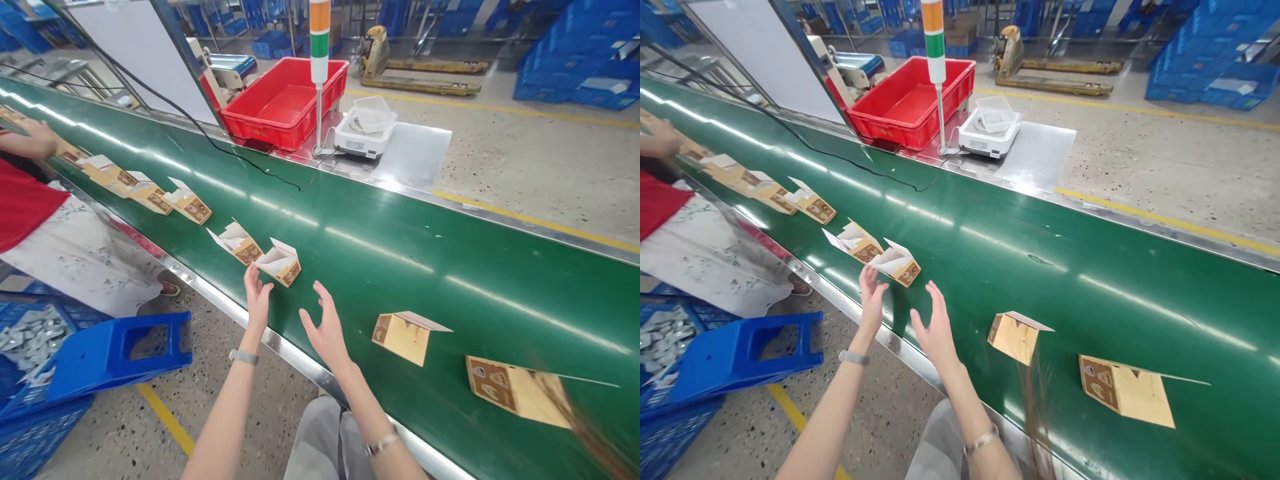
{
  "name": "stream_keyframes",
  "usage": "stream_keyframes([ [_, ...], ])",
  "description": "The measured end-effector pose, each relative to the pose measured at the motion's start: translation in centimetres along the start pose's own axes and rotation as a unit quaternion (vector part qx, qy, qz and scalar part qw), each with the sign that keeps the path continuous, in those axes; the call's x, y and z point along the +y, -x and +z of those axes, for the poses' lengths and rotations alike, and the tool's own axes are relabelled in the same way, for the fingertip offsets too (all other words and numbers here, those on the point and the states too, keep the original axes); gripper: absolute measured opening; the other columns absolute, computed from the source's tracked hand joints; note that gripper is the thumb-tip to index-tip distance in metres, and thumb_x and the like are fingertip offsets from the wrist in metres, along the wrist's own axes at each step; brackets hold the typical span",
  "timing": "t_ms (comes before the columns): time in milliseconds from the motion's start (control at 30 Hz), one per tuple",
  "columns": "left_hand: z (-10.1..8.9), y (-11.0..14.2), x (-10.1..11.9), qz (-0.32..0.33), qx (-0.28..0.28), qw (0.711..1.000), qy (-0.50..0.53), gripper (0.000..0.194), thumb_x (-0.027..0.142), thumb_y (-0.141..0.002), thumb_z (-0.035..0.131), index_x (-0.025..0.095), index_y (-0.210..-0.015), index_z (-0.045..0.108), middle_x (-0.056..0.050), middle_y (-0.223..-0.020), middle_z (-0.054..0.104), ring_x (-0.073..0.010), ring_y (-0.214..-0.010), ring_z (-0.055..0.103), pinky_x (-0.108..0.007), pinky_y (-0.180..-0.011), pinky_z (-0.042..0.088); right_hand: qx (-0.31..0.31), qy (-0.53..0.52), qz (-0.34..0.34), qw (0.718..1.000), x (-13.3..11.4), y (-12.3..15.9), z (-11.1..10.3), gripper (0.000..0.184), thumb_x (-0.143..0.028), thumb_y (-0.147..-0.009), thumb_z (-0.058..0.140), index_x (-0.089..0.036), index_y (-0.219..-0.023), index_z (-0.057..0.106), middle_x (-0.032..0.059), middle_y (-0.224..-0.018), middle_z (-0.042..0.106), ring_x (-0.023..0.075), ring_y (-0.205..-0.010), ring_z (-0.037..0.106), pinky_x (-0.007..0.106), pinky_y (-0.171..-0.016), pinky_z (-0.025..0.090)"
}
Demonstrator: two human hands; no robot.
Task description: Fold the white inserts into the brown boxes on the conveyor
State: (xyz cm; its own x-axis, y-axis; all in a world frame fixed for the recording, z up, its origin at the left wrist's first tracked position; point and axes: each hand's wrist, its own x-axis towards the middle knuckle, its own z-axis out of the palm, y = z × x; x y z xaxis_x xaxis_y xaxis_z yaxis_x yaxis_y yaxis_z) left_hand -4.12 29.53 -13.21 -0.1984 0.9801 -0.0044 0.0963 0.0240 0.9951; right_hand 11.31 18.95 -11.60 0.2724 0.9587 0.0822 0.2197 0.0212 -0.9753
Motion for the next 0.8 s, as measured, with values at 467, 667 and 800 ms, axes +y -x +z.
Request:
stream_keyframes([
  [467, 6.0, 14.5, -1.9, 0.079, -0.235, 0.965, -0.084, 0.049, 0.034, -0.101, 0.05, 0.036, -0.15, 0.044, -0.008, -0.153, 0.049, -0.025, -0.133, 0.051, -0.046, -0.11, 0.046, 0.09, 0.049, 0.064, 0.993, 4.8, 6.3, -6.3, 0.066, -0.039, -0.095, 0.061, -0.026, -0.155, 0.036, 0.0135, -0.158, 0.043, 0.0298, -0.139, 0.05, 0.056, -0.11, 0.048],
  [667, 7.2, 15.4, -1.8, 0.108, -0.279, 0.948, -0.109, 0.031, 0.043, -0.098, 0.055, 0.03, -0.123, 0.068, -0.01, -0.148, 0.047, -0.0261, -0.128, 0.052, -0.047, -0.11, 0.046, 0.109, 0.112, 0.0, 0.988, 4.9, 6.9, -9.3, 0.04, -0.04, -0.095, 0.061, -0.027, -0.132, 0.061, 0.0123, -0.14, 0.058, 0.0282, -0.128, 0.059, 0.051, -0.101, 0.054],
  [800, 9.3, 15.1, -0.5, 0.055, -0.242, 0.967, -0.052, 0.031, 0.047, -0.098, 0.052, 0.023, -0.097, 0.071, -0.011, -0.143, 0.051, -0.028, -0.138, 0.048, -0.048, -0.116, 0.04, 0.157, 0.107, 0.042, 0.981, 3.3, 4.8, -9.5, 0.028, -0.046, -0.096, 0.057, -0.022, -0.097, 0.071, 0.0119, -0.123, 0.061, 0.0261, -0.115, 0.062, 0.047, -0.098, 0.053],
])
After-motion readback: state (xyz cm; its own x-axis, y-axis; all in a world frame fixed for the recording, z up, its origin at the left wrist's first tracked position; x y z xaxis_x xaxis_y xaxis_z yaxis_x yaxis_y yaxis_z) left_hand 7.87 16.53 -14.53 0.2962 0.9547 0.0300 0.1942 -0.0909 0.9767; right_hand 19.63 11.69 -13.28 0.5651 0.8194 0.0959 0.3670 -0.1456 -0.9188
